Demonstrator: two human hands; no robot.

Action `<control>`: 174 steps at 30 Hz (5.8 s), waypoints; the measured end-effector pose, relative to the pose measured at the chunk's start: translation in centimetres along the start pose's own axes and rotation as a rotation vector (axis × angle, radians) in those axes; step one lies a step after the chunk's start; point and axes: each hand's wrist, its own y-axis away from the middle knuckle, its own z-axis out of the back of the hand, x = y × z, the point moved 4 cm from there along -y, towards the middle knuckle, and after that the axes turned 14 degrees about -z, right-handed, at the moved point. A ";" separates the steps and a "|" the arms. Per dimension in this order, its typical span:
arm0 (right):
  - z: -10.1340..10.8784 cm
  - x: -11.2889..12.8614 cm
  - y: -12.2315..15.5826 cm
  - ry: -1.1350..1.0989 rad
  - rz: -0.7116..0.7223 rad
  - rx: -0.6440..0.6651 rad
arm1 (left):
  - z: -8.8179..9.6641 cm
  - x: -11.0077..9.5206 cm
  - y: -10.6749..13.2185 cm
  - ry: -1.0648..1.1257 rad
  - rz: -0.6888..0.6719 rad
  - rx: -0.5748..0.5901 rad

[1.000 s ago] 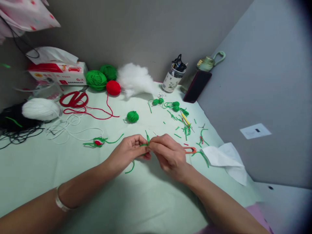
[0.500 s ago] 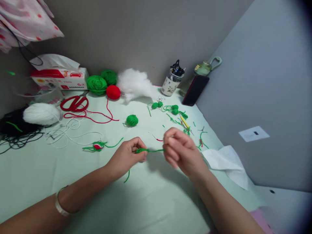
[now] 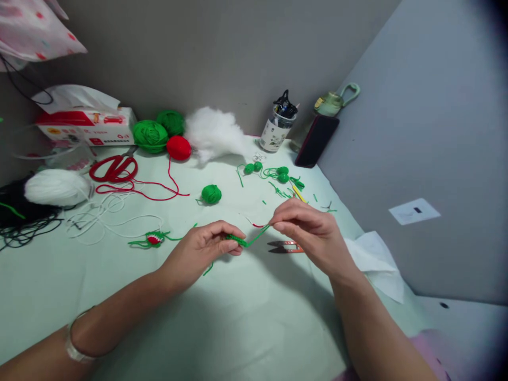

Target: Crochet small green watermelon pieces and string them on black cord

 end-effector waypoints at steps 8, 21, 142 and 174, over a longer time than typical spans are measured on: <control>-1.0 0.2 0.5 0.295 0.174 0.089 | -0.1 -0.2 0.2 0.002 -0.040 0.020; -1.4 0.3 0.7 0.362 0.198 0.136 | -0.1 -0.3 0.1 -0.032 -0.056 0.058; -1.4 -0.3 0.3 0.277 0.097 0.235 | -1.1 0.8 0.5 0.127 0.020 0.127; -4.7 1.4 2.1 0.170 0.245 0.092 | -1.6 1.8 0.3 0.232 0.078 0.028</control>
